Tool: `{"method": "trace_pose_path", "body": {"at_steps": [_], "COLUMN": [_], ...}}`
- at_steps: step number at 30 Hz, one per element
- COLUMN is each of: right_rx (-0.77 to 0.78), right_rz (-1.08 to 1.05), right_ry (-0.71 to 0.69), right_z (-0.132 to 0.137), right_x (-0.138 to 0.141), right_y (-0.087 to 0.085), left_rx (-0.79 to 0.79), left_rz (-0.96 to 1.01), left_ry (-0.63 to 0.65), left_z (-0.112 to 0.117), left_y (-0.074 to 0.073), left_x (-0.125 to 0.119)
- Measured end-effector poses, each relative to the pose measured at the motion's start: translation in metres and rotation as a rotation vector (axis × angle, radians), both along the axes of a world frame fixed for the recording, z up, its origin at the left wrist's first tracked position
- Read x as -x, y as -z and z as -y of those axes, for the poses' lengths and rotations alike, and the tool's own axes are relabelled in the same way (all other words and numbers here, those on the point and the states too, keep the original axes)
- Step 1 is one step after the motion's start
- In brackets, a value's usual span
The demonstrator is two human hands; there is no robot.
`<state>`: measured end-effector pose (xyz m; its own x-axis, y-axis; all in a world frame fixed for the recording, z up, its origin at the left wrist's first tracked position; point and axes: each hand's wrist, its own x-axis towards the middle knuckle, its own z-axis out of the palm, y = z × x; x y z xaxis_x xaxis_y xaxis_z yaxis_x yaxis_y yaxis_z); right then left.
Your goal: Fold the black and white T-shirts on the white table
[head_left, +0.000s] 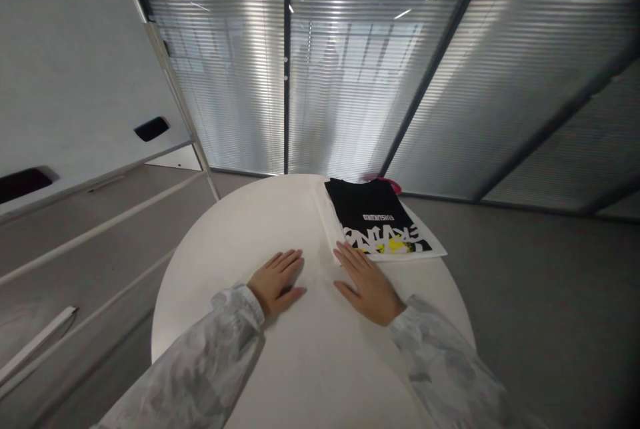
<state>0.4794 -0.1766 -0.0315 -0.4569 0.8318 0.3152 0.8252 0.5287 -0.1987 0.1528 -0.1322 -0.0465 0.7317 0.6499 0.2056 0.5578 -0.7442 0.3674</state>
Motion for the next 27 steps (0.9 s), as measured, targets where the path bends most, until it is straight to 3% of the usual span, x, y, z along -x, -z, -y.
{"method": "trace_pose_path", "body": {"at_steps": [6,11,18,27], "right_rx": [0.109,0.167,0.187,0.197], "right_rz": [-0.016,0.008,0.005,0.011], "right_ry": [-0.112,-0.127,-0.113,-0.122], "right_z": [0.030,0.047,0.045,0.044], "right_x": [0.015,0.013,0.013,0.014], "right_y": [-0.007,-0.011,-0.007,-0.002], "left_rx": [-0.001,-0.018,-0.037,-0.035], "left_rz": [-0.022,-0.014,-0.043,-0.057], "left_ry": [0.020,0.010,0.013,0.002], "left_z": [0.014,0.027,0.048,0.049], "left_y": [-0.003,-0.003,-0.005,-0.009], "left_x": [0.006,0.007,0.004,0.002]}}
